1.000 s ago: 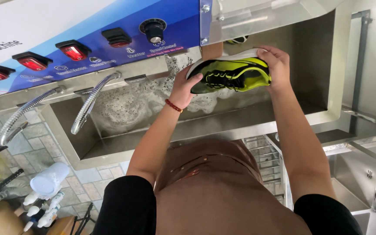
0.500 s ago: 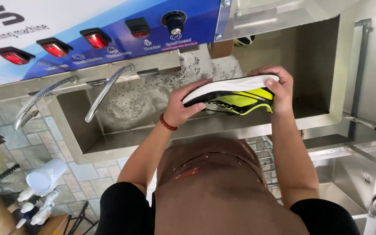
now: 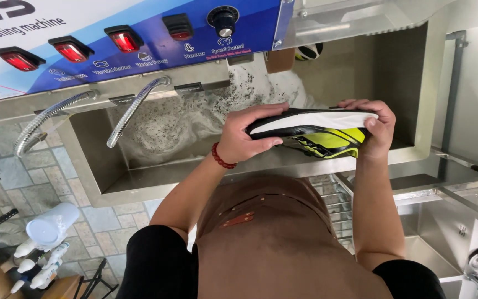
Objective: Wash a pair of sneakers using a specialized shoe washing machine.
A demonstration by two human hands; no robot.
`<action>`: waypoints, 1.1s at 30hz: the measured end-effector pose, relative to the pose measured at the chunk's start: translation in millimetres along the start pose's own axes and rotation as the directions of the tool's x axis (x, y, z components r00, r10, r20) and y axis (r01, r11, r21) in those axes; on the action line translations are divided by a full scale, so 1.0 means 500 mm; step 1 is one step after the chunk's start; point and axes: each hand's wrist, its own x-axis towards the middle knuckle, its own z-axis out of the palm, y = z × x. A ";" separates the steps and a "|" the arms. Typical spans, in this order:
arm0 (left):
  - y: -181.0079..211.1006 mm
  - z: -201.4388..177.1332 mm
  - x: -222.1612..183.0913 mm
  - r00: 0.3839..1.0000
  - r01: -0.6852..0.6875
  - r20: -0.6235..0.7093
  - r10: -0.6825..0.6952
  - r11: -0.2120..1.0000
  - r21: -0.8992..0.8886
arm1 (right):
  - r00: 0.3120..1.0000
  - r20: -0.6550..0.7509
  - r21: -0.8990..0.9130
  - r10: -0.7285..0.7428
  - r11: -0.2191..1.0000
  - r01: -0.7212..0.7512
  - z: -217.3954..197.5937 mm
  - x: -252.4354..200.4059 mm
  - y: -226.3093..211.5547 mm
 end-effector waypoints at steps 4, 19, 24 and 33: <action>-0.074 0.048 0.002 0.992 0.116 -0.052 -0.112 0.990 0.081 | 0.999 -0.050 -0.024 0.009 1.000 -0.010 -0.045 -0.004 0.043; -0.345 0.060 0.075 0.658 0.594 -0.370 -0.656 0.754 -0.281 | 0.790 -0.551 0.125 0.268 0.963 -0.240 -0.067 0.046 0.187; -0.344 0.055 0.073 0.676 0.572 -0.387 -0.627 0.778 -0.261 | 0.761 -0.586 0.079 0.279 0.954 -0.289 -0.053 0.043 0.174; -0.366 0.069 0.103 0.667 0.549 -0.378 -0.642 0.767 -0.332 | 0.770 -0.595 0.076 0.231 0.970 -0.232 -0.056 0.057 0.148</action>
